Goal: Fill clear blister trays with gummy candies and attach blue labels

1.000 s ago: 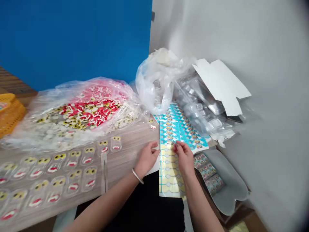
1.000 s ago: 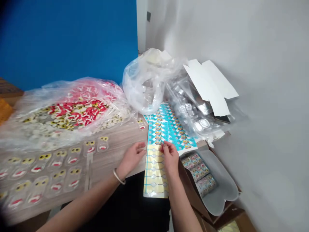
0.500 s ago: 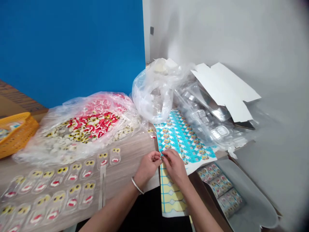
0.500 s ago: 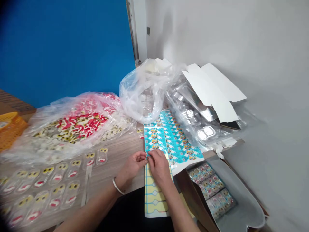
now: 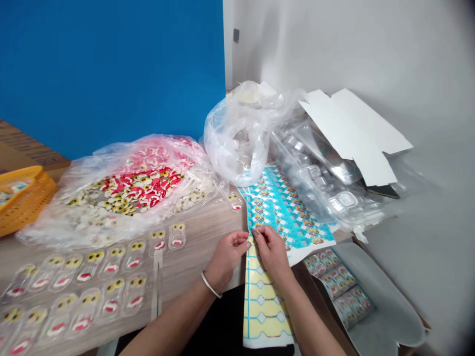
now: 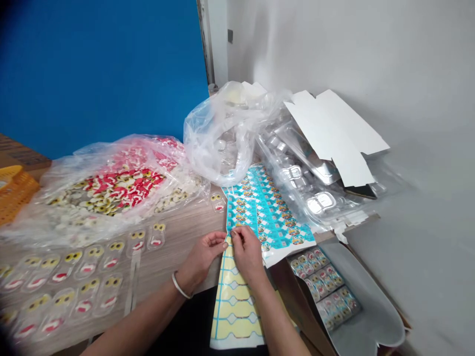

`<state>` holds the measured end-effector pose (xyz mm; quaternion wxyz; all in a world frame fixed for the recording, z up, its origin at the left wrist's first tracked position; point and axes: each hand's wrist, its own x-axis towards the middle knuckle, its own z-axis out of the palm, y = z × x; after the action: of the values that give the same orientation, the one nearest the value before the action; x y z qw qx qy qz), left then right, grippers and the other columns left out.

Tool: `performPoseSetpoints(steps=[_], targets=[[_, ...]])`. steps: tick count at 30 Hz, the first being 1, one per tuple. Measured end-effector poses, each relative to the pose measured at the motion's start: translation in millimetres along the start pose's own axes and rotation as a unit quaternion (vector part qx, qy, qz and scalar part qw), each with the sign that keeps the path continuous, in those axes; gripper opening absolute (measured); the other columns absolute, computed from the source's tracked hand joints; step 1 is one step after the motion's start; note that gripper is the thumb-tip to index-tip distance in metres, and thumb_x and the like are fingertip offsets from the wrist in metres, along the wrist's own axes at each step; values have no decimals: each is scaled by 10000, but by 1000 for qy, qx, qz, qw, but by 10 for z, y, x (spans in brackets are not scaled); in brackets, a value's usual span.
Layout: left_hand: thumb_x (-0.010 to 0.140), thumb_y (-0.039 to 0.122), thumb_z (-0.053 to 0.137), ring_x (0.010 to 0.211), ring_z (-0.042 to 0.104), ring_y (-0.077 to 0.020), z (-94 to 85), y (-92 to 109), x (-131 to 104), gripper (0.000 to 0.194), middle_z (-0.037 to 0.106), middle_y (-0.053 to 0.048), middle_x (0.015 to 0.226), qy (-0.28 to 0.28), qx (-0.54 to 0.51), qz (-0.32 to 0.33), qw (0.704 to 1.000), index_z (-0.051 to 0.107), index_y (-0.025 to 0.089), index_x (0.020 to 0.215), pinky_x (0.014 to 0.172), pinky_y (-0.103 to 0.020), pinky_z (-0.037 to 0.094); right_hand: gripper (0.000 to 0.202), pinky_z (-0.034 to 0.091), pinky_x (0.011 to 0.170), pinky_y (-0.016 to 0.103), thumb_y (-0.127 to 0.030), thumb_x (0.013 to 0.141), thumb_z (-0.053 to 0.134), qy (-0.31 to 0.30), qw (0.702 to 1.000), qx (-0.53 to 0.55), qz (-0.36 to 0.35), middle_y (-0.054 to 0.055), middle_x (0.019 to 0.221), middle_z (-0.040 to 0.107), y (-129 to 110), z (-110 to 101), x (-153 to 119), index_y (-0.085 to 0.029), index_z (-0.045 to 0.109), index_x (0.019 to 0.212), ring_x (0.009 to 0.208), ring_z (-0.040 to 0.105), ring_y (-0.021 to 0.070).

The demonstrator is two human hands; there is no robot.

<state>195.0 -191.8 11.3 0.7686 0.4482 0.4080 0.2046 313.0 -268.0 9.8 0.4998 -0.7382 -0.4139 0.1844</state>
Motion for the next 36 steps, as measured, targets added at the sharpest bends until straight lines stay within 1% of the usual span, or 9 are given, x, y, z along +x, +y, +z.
performPoseSetpoints(steps=[5,12,18,22,24,27,30,33,36], targets=[[627,332,846,713,637,-164,-5,63,13,307,725,-54,768,2,2,8,1000,719,145,835,716,-286,473,153,502,797,336,-242,946,518,-43,998,-19,-49,54,944,693,4,-28,-48,-242,665,990,893,642,212],[641,294,812,700,628,-151,-21,67,10,244,726,-32,774,-12,-24,-8,1000,732,150,820,721,-289,482,157,474,801,339,-222,966,479,-43,994,-61,-84,55,896,671,-50,-38,-42,-235,627,917,882,620,212],[615,297,823,671,612,-130,22,-47,-13,314,701,-22,802,7,-91,-39,995,689,158,863,685,-271,474,165,448,686,313,-304,953,464,-4,1000,-7,14,20,784,601,-4,15,-38,-225,553,839,735,573,187],[737,296,730,694,635,-168,-1,-28,-58,254,690,-36,818,51,44,21,998,661,173,948,697,-312,491,210,453,681,310,-399,943,503,37,992,86,82,0,746,595,76,-28,-19,-222,559,844,707,568,181],[816,224,646,896,663,-225,-26,10,-98,239,706,-78,969,89,216,155,960,654,192,1053,835,-379,493,241,462,674,308,-443,922,542,47,984,139,102,-7,725,594,112,-48,1,-219,570,836,692,572,178],[898,111,527,1238,542,-269,-28,46,-133,266,675,-85,1216,30,470,364,804,660,234,1093,1069,-474,344,264,467,656,296,-467,879,615,40,971,201,127,-14,698,601,137,-69,36,-211,587,823,660,566,164],[942,116,494,1223,539,-260,52,22,-82,265,689,-67,1194,-51,599,404,690,647,235,1122,1054,-484,329,248,474,637,287,-443,855,659,82,942,288,153,-25,678,603,64,-149,73,-206,583,842,614,566,143],[956,168,501,1146,563,-266,190,-6,31,292,675,-96,1186,-37,642,361,675,601,211,1226,951,-465,392,194,517,703,322,-390,878,651,212,917,325,93,-16,789,619,-142,-317,89,-215,575,909,665,619,142],[952,169,483,1124,567,-278,285,37,94,267,677,-111,1167,-50,574,323,751,639,204,1165,955,-471,391,107,536,815,390,-316,931,598,281,939,198,-24,28,988,617,-362,-438,63,-223,578,979,816,665,174]])
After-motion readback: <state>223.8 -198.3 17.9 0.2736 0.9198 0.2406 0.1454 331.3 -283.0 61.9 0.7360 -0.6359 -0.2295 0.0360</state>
